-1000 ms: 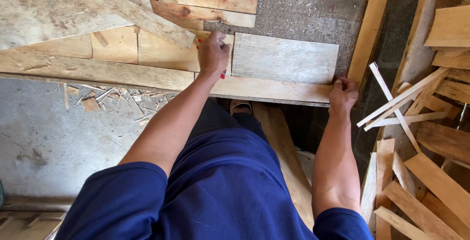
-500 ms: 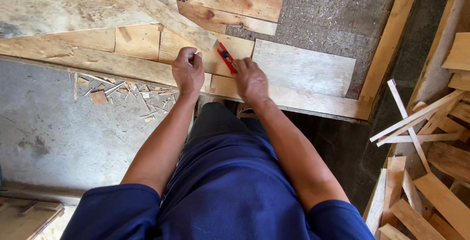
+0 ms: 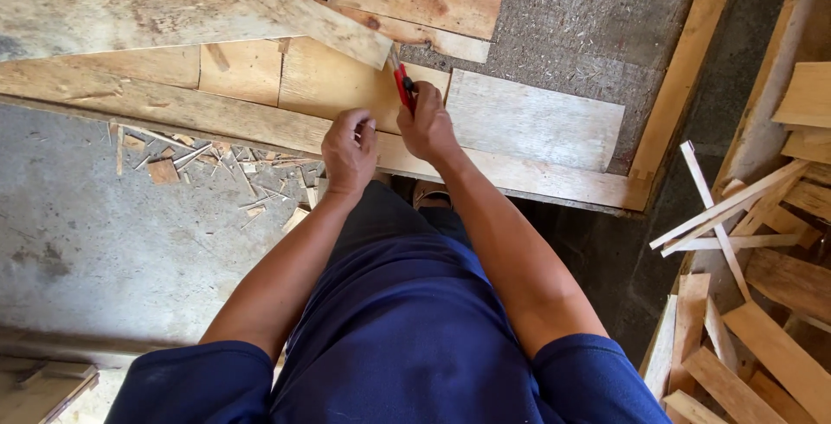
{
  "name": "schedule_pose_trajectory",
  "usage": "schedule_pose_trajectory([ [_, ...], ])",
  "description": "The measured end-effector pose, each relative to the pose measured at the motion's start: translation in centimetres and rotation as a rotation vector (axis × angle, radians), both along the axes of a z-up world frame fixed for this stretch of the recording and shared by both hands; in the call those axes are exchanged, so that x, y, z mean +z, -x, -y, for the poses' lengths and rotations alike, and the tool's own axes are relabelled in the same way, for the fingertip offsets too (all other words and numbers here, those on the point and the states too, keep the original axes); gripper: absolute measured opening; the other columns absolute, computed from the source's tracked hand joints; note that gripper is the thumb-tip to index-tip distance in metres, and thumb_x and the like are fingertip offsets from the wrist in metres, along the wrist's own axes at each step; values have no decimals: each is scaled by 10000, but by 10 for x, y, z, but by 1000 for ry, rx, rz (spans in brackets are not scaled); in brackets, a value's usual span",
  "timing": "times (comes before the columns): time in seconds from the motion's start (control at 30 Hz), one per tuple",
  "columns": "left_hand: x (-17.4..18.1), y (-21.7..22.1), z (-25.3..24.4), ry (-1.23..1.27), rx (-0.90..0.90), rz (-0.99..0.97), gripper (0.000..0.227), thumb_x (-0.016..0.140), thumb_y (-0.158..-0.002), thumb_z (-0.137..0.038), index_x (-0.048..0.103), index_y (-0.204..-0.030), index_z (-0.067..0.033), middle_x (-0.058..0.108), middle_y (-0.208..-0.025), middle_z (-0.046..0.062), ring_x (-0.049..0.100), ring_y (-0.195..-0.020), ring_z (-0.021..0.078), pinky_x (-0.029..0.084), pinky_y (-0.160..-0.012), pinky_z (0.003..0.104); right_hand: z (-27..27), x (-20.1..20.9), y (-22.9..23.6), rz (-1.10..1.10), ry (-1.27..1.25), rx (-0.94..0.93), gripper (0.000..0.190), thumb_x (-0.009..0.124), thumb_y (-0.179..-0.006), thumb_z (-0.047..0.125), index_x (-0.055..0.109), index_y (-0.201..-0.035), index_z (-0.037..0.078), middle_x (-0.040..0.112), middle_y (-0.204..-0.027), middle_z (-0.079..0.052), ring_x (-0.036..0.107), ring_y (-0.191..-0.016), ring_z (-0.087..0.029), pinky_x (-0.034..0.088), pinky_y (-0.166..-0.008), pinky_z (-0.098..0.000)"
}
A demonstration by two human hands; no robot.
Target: Fitting and trimming thin wooden boards to repair or cover a surface.
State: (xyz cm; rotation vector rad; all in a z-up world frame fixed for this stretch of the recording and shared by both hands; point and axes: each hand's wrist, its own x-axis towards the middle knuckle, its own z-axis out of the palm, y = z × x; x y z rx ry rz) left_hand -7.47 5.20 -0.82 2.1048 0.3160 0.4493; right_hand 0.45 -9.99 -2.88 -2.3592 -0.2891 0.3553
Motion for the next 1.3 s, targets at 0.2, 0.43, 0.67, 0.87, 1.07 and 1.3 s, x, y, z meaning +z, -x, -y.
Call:
schedule_pose_trajectory([
  [0.2,9,-22,32,-9,-190,-36,117,688,-938,-16,649,-1045,-39,698,-979,132,703,-861,324,575,-745,416,66,47,1,-148,-178,-70,391,626,-959,158,534,-1288,-32,663,-1034,-209,677,-907,-326,547,-812,-430],
  [0.43,-19,-51,72,15,-294,-253,159,737,-873,-89,728,-1027,-51,740,-979,148,712,-866,358,562,-774,453,289,-116,5,-65,-671,-818,89,627,-1052,101,621,-1084,18,545,-989,-84,479,-854,-175,455,-720,-323],
  [0.67,-30,-65,87,28,-254,-355,165,778,-844,-144,757,-985,-61,765,-935,137,730,-834,325,566,-754,427,345,-43,31,237,457,-764,168,687,-953,142,627,-1019,-1,601,-1084,-213,637,-917,-389,534,-770,-499],
  [0.87,-48,-70,90,72,-226,-396,157,801,-830,-165,776,-958,-77,786,-915,114,756,-802,274,588,-745,383,347,-46,30,90,293,-900,206,735,-928,155,680,-1053,1,723,-1025,-225,711,-920,-369,551,-815,-485],
  [1.07,-37,-77,89,85,-205,-534,125,787,-852,-180,784,-956,-113,791,-917,61,757,-741,193,602,-727,339,337,-35,24,-52,131,-1063,100,709,-909,70,672,-991,27,727,-974,-138,700,-827,-243,550,-723,-397],
  [1.3,-37,-85,88,35,-191,-577,94,798,-810,-174,802,-890,-123,798,-881,40,756,-746,190,598,-737,345,358,-60,25,-13,20,-1050,107,766,-874,61,692,-946,32,732,-932,-87,670,-802,-181,544,-712,-342],
])
